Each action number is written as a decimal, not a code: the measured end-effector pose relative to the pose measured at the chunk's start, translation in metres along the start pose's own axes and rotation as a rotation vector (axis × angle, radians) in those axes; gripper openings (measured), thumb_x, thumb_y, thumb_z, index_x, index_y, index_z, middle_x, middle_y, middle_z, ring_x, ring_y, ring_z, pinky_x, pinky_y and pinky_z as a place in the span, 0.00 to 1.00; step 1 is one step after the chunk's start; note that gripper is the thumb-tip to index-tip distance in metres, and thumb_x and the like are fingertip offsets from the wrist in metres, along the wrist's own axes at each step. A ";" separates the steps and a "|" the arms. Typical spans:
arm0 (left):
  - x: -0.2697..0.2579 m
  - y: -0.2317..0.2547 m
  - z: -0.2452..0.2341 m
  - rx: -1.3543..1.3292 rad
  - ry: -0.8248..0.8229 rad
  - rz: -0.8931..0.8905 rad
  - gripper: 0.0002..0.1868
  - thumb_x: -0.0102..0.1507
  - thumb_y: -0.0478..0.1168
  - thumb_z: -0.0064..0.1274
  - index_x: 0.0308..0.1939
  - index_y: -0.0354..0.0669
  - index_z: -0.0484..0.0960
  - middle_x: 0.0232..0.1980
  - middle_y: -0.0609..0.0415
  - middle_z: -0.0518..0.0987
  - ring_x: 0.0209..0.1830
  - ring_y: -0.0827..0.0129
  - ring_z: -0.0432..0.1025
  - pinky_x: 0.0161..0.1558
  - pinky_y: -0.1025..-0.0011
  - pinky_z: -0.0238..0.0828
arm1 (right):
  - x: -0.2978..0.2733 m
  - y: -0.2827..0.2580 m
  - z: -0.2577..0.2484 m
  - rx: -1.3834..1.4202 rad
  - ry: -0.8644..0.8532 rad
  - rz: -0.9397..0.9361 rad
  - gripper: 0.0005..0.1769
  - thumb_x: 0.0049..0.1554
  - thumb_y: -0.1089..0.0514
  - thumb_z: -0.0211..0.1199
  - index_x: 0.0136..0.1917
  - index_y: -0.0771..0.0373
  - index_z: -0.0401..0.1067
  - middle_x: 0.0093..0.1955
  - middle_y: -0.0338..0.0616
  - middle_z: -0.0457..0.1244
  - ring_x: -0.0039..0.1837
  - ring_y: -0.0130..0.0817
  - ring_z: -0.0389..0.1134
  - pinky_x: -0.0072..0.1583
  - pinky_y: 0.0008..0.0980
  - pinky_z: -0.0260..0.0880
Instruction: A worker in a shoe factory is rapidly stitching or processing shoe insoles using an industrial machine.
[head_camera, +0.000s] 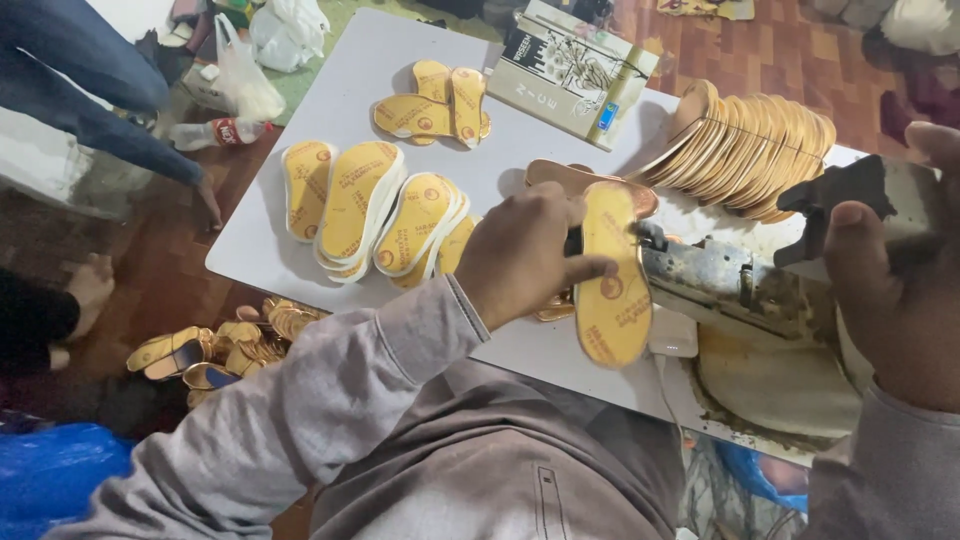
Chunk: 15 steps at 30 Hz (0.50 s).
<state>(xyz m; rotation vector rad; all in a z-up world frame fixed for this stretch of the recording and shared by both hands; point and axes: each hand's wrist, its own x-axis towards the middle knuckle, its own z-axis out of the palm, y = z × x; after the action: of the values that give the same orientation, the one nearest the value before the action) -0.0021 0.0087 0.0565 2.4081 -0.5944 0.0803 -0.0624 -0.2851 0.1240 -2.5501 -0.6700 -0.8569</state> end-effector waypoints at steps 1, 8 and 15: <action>0.002 0.000 -0.003 -0.073 -0.029 -0.071 0.40 0.52 0.66 0.67 0.58 0.42 0.83 0.46 0.49 0.81 0.42 0.49 0.76 0.34 0.51 0.71 | -0.004 0.004 0.000 -0.002 -0.015 0.066 0.29 0.79 0.59 0.56 0.83 0.84 0.58 0.71 0.73 0.54 0.64 0.60 0.59 0.68 0.55 0.60; 0.035 -0.028 0.019 -0.852 -0.077 -0.261 0.23 0.52 0.47 0.68 0.47 0.39 0.88 0.48 0.56 0.87 0.42 0.78 0.79 0.45 0.79 0.81 | 0.003 -0.016 -0.004 0.097 -0.050 0.303 0.28 0.77 0.56 0.56 0.81 0.76 0.56 0.47 0.54 0.57 0.37 0.36 0.56 0.40 0.31 0.53; -0.004 -0.002 -0.022 -1.237 0.195 -0.366 0.16 0.59 0.41 0.58 0.46 0.34 0.82 0.38 0.52 0.84 0.36 0.71 0.76 0.39 0.73 0.77 | -0.005 -0.033 -0.008 -0.089 0.095 0.027 0.38 0.72 0.56 0.59 0.81 0.90 0.55 0.68 0.79 0.57 0.67 0.68 0.61 0.67 0.59 0.63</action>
<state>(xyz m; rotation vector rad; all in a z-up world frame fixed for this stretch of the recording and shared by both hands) -0.0028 0.0246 0.0716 1.2361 -0.0255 -0.1662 -0.0874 -0.2636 0.1328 -2.5711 -0.5790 -1.0124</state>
